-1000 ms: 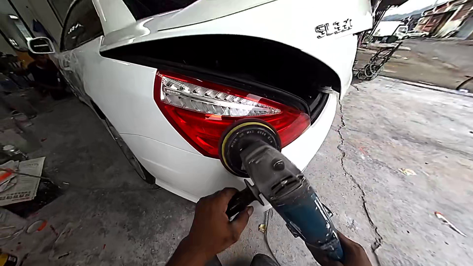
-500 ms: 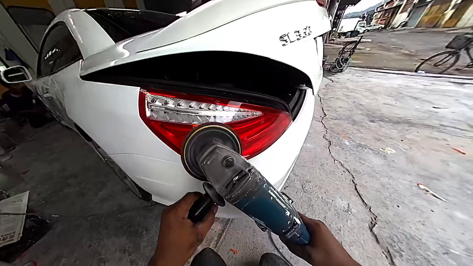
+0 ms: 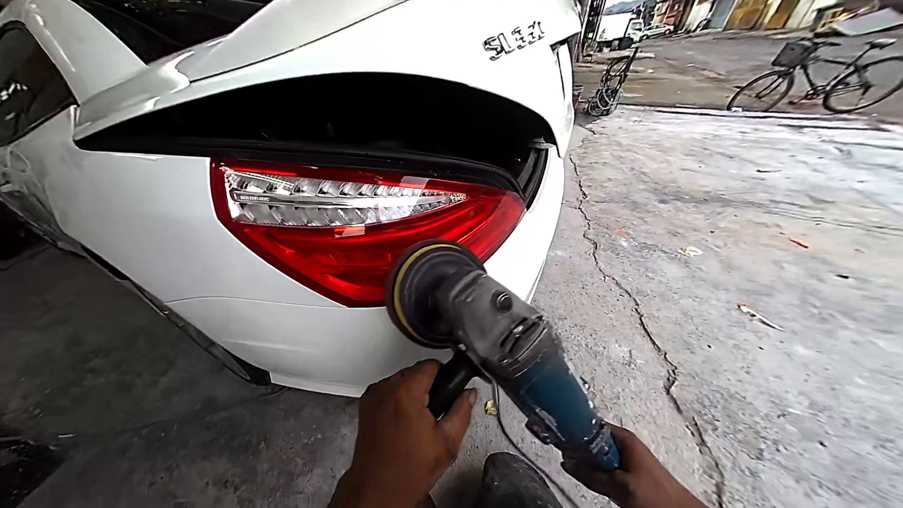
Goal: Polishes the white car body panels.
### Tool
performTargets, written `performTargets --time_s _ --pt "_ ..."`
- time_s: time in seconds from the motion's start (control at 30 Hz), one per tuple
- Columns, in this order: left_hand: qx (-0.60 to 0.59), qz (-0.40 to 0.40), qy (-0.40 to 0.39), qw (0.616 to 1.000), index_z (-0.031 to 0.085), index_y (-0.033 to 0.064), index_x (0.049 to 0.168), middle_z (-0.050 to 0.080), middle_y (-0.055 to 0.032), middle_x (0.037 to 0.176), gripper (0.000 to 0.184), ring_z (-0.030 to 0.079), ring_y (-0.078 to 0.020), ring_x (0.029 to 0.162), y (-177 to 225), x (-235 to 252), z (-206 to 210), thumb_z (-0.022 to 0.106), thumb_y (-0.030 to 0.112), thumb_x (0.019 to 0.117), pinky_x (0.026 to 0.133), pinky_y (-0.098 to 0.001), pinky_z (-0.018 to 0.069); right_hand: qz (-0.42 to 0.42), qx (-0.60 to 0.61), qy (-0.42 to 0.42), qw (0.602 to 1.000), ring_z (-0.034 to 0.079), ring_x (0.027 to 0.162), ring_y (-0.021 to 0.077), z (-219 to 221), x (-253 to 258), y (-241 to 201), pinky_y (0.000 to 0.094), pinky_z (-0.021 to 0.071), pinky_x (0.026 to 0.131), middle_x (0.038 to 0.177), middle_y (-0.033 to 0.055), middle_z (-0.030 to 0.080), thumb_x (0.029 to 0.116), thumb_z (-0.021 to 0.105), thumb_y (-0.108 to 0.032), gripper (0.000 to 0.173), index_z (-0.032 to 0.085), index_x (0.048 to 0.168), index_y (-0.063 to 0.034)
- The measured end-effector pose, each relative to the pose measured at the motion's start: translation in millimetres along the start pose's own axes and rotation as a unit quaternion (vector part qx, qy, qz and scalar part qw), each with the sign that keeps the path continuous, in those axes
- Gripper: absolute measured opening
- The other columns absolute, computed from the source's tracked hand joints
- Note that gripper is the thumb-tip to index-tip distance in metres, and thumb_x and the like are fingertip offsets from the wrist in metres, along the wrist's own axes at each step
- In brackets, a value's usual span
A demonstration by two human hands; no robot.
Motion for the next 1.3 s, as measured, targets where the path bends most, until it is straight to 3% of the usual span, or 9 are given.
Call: performTargets --time_s 0.1,0.23,0.3,0.47,0.7,0.8,0.93,1.07,1.3 --pt "-0.029 0.019 -0.050 0.998 0.072 0.0187 0.091 0.062 0.0076 0.067 0.032 0.060 -0.0059 0.059 15.2 13.9 17.0 0.067 0.050 0.0917 0.053 -0.0310 0.0518 0.056 0.027 0.033 0.998 0.072 0.070 0.0117 -16.5 -26.4 4.7 0.0339 0.0623 0.067 0.084 0.0012 0.074 0.0719 0.082 -0.022 0.039 0.068 0.105 -0.0056" --pt "-0.054 -0.023 -0.085 0.995 0.073 0.0146 0.098 0.068 0.0017 0.074 0.034 0.066 -0.0120 0.065 7.3 -17.7 30.4 0.069 0.047 0.0911 0.058 -0.0374 0.0558 0.061 -0.010 -0.009 0.998 0.073 0.078 0.0132 -17.6 -52.8 14.9 0.0376 0.0625 0.077 0.091 0.0074 0.075 0.0780 0.082 -0.022 0.043 0.067 0.111 0.0019" --pt "-0.056 -0.043 -0.064 0.995 0.074 0.0135 0.101 0.071 0.0002 0.078 0.036 0.068 -0.0126 0.066 -11.7 -54.5 35.4 0.072 0.047 0.0896 0.058 -0.0387 0.0582 0.050 -0.050 -0.037 0.997 0.073 0.084 0.0115 -3.4 -62.9 16.9 0.0364 0.0612 0.083 0.094 0.0102 0.075 0.0790 0.081 -0.023 0.046 0.066 0.113 0.0044" --pt "-0.034 -0.106 0.044 0.993 0.074 0.0094 0.096 0.073 0.0010 0.078 0.033 0.070 -0.0077 0.068 -103.9 -127.4 41.4 0.080 0.038 0.0795 0.063 -0.0342 0.0620 -0.026 -0.210 -0.073 0.975 0.074 0.082 0.0334 55.1 -33.5 10.3 0.0620 0.0582 0.074 0.089 0.0145 0.075 0.0745 0.085 -0.036 0.054 0.069 0.115 -0.0028" --pt "-0.085 -0.210 0.158 0.961 0.067 -0.0044 0.091 0.069 -0.0004 0.076 0.028 0.065 0.0050 0.069 -167.2 -121.6 57.3 0.077 0.012 0.0707 0.067 -0.0162 0.0550 -0.096 -0.327 -0.114 0.933 0.071 0.083 0.0321 93.9 51.6 -26.5 0.0554 0.0557 0.071 0.087 0.0124 0.070 0.0815 0.075 -0.033 0.035 0.067 0.102 -0.0063" --pt "-0.074 -0.214 0.129 0.965 0.068 -0.0043 0.091 0.071 -0.0029 0.078 0.032 0.068 0.0007 0.072 -151.0 -122.3 79.0 0.078 0.017 0.0687 0.070 -0.0209 0.0574 -0.105 -0.330 -0.088 0.934 0.071 0.083 0.0283 83.8 52.5 10.7 0.0517 0.0573 0.071 0.087 0.0094 0.070 0.0770 0.080 -0.031 0.035 0.067 0.101 -0.0080" --pt "-0.013 -0.196 -0.026 0.980 0.073 0.0012 0.089 0.074 -0.0104 0.078 0.034 0.074 -0.0250 0.075 -106.6 -127.0 116.2 0.080 0.031 0.0736 0.072 -0.0526 0.0603 0.010 -0.263 -0.125 0.957 0.069 0.106 0.0324 54.2 27.5 86.6 0.0561 0.0539 0.094 0.112 0.0152 0.070 0.0777 0.082 -0.025 0.054 0.063 0.124 -0.0057" --pt "-0.003 -0.112 -0.137 0.984 0.074 0.0076 0.096 0.073 -0.0060 0.077 0.031 0.073 -0.0240 0.069 -29.7 -102.8 120.5 0.077 0.035 0.0820 0.062 -0.0522 0.0601 0.091 -0.085 -0.095 0.988 0.069 0.112 0.0181 18.5 -22.5 129.7 0.0433 0.0539 0.103 0.118 0.0090 0.072 0.0725 0.088 -0.029 0.067 0.063 0.130 -0.0059" --pt "-0.172 -0.072 -0.352 0.917 0.057 0.0159 0.141 0.071 -0.0017 0.097 0.047 0.069 -0.0136 0.082 63.7 12.9 75.9 0.061 0.034 0.0972 0.074 -0.0387 0.0595 0.194 0.201 -0.063 0.958 0.069 0.072 0.0184 -40.4 -70.7 88.1 0.0375 0.0592 0.068 0.084 0.0061 0.072 0.0687 0.084 -0.026 0.039 0.070 0.101 -0.0106"
Point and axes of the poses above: each hand's wrist, its own x-axis towards the middle knuckle, its own z-axis out of the palm, y = z × x, the point moved 1 cm from there along x, towards the middle knuckle
